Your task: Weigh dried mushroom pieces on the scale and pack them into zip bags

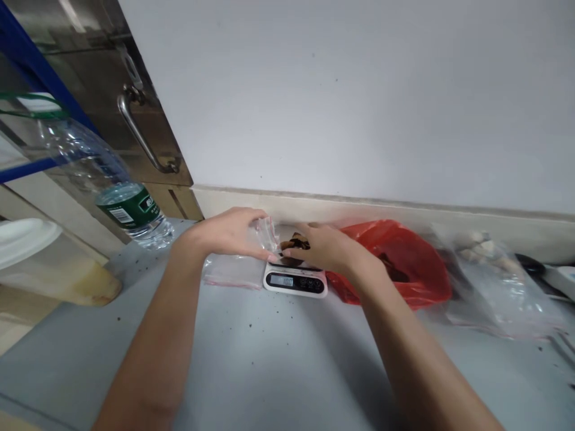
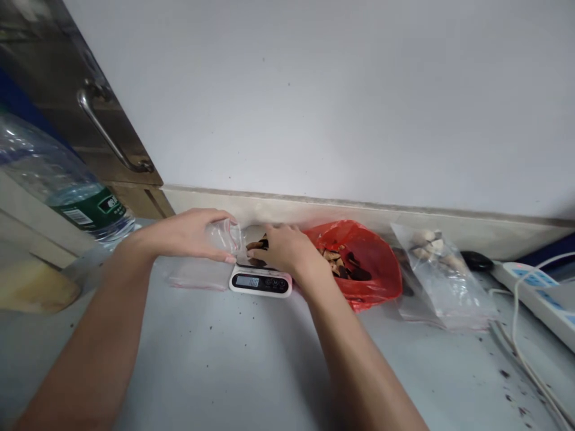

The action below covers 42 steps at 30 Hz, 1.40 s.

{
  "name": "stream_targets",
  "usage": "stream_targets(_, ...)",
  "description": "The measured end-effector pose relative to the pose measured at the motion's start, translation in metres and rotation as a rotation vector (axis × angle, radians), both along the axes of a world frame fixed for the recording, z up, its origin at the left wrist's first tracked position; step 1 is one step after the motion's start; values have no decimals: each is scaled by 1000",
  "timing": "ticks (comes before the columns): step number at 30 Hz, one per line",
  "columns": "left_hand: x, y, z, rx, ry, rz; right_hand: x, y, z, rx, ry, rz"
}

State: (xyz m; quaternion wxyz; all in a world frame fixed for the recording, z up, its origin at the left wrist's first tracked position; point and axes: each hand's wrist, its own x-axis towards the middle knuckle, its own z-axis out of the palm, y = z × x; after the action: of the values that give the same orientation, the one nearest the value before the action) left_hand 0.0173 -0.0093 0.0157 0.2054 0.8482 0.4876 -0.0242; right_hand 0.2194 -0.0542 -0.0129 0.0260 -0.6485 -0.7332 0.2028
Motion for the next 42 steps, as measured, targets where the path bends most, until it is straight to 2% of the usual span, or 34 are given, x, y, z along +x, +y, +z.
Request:
stream_targets(10,-3,3,-6,-82,112,15,-7,2,-8,45,42,-97)
stream_targets(19,2,4,-8,-105,102,5,4,11,-15,36,204,-98)
stream_targets(26,5,2,-7,-122,125,2,21,18,-16,139,287,-103)
stream_targets(32,7,1,-7,-69,-8,-37,21,15,-8,287,636,-30)
stream_targets(37,5,0,-8,-49,-217,-78,6,4,4,246,876,90)
stream_targets(42,2,-2,-6,-68,-232,-18,7,2,5,256,988,90)
